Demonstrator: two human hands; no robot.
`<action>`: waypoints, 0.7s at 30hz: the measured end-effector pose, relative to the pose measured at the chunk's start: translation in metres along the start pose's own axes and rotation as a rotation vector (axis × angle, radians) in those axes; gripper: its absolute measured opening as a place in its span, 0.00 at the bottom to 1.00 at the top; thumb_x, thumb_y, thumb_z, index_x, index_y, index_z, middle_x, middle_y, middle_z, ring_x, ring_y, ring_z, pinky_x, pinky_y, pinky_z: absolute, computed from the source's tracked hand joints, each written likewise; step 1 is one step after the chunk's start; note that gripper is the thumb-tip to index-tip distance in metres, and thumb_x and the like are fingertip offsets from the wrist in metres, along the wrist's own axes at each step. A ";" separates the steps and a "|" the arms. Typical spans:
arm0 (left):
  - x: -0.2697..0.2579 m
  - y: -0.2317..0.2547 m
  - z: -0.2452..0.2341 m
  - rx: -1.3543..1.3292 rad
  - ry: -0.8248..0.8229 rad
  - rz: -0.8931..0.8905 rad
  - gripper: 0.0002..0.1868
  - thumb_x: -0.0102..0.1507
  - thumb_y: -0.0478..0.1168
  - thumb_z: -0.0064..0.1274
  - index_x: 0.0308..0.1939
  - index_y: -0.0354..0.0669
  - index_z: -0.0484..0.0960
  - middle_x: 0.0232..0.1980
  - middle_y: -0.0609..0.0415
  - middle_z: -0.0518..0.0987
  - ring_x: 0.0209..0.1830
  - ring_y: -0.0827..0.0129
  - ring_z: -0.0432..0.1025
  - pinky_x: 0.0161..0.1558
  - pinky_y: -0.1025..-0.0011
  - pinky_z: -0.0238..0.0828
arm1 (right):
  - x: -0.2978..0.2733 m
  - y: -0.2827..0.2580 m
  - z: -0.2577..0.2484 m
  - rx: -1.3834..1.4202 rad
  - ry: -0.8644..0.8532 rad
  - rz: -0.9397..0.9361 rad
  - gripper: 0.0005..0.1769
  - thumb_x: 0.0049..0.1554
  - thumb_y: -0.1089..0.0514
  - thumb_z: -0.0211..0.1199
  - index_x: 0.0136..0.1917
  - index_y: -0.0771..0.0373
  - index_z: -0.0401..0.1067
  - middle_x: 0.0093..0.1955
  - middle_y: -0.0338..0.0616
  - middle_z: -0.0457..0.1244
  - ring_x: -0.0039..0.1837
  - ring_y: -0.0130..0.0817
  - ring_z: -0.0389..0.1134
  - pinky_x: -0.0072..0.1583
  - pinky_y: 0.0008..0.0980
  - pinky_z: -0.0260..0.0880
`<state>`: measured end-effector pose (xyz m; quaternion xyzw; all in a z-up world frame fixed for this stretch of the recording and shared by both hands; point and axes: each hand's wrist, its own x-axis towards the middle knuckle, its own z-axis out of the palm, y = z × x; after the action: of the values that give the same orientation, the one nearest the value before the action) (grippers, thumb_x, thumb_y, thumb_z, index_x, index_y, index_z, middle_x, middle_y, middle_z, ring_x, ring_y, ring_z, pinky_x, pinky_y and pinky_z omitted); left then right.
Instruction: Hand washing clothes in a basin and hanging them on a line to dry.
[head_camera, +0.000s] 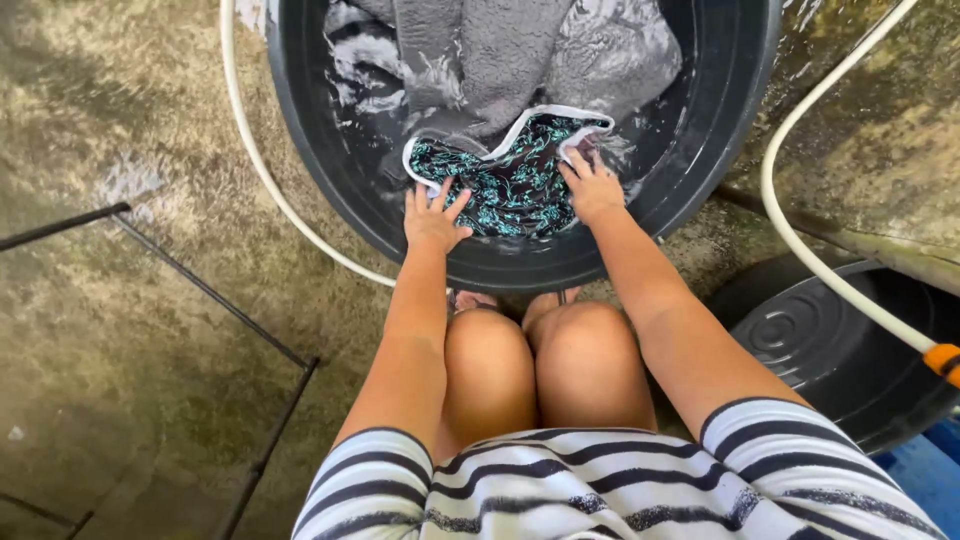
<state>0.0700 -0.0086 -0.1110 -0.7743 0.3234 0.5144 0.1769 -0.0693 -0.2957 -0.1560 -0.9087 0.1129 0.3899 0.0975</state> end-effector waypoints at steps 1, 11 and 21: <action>0.010 0.000 0.004 0.005 0.000 0.008 0.42 0.65 0.73 0.36 0.80 0.87 0.36 0.86 0.68 0.28 0.84 0.44 0.25 0.79 0.47 0.23 | -0.003 -0.001 -0.007 0.003 -0.001 0.009 0.41 0.54 0.50 0.66 0.79 0.43 0.58 0.85 0.29 0.34 0.82 0.52 0.41 0.71 0.54 0.56; -0.021 0.018 0.041 -0.124 0.061 0.046 0.47 0.65 0.72 0.39 0.82 0.59 0.46 0.85 0.56 0.41 0.83 0.42 0.35 0.77 0.50 0.35 | -0.093 -0.043 -0.023 0.005 -0.031 -0.031 0.30 0.58 0.34 0.62 0.55 0.62 0.80 0.67 0.49 0.60 0.70 0.49 0.56 0.68 0.51 0.60; -0.192 0.050 0.055 -1.156 0.258 0.049 0.37 0.61 0.63 0.50 0.66 0.41 0.75 0.55 0.44 0.84 0.57 0.50 0.77 0.58 0.62 0.70 | -0.240 -0.096 -0.149 0.347 0.329 -0.133 0.21 0.54 0.43 0.70 0.44 0.64 0.79 0.48 0.57 0.66 0.53 0.55 0.68 0.56 0.49 0.68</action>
<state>-0.0515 0.0497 0.0446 -0.7937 0.0276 0.5129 -0.3260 -0.1006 -0.2121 0.1288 -0.9350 0.1326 0.2044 0.2579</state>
